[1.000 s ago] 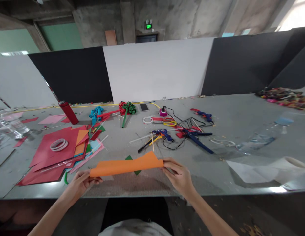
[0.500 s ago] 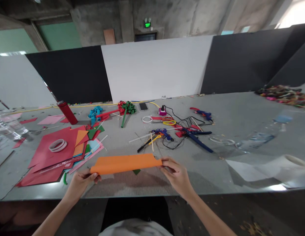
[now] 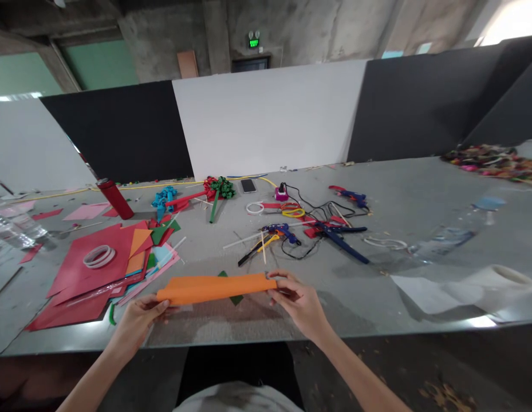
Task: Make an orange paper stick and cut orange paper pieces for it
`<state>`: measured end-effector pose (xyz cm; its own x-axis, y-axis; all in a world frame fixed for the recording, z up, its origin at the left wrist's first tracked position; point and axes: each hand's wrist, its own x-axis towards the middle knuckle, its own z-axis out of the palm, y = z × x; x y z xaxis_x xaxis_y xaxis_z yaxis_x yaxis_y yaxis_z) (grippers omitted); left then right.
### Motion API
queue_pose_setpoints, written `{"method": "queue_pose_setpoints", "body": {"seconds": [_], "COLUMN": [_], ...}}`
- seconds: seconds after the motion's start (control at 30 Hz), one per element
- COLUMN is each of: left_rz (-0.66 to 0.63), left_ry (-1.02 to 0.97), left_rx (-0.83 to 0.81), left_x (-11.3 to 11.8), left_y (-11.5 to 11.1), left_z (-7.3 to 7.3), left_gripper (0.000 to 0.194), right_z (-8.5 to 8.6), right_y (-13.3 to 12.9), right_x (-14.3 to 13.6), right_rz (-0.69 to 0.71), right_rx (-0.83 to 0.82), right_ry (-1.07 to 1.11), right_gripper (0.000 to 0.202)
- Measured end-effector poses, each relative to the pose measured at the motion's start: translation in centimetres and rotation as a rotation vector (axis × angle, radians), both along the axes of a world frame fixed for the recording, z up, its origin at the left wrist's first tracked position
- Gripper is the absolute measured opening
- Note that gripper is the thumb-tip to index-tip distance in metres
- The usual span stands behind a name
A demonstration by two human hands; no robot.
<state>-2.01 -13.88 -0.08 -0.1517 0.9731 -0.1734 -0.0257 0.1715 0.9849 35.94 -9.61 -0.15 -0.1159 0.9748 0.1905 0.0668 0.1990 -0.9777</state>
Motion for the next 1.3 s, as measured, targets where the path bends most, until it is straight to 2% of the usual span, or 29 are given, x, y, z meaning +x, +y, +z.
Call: {"method": "queue_pose_setpoints", "body": {"seconds": [0.13, 0.33, 0.53, 0.73, 0.9, 1.17, 1.3], "left_rz": [-0.048, -0.041, -0.066, -0.048, -0.037, 0.026, 0.064], "left_ry": [0.022, 0.038, 0.03, -0.096, -0.154, -0.163, -0.118], "left_rx": [-0.089, -0.157, -0.173, -0.145, -0.118, 0.022, 0.103], "left_x": [0.0, 0.1, -0.6, -0.7, -0.2, 0.3, 0.5], "left_y": [-0.6, -1.0, -1.0, -0.6, -0.2, 0.9, 1.0], "left_z": [0.3, 1.0, 1.0, 0.8, 0.7, 0.9, 1.3], "left_gripper": [0.047, 0.053, 0.053, 0.052, 0.051, 0.047, 0.046], "right_z": [0.3, 0.7, 2.4, 3.6, 2.9, 3.4, 3.5], "right_y": [0.0, -0.1, -2.2, -3.7, -2.6, -0.4, 0.3], "right_x": [0.1, 0.6, 0.8, 0.6, 0.6, -0.1, -0.5], "right_rz": [-0.029, -0.019, 0.12, 0.114, 0.102, 0.034, 0.001], "right_rx": [0.0, -0.042, -0.166, -0.267, -0.365, -0.252, -0.227], "right_ry": [0.006, -0.041, -0.187, -0.235, -0.138, 0.08, 0.111], "right_gripper": [0.037, 0.04, 0.035, 0.038, 0.044, 0.052, 0.046]}}
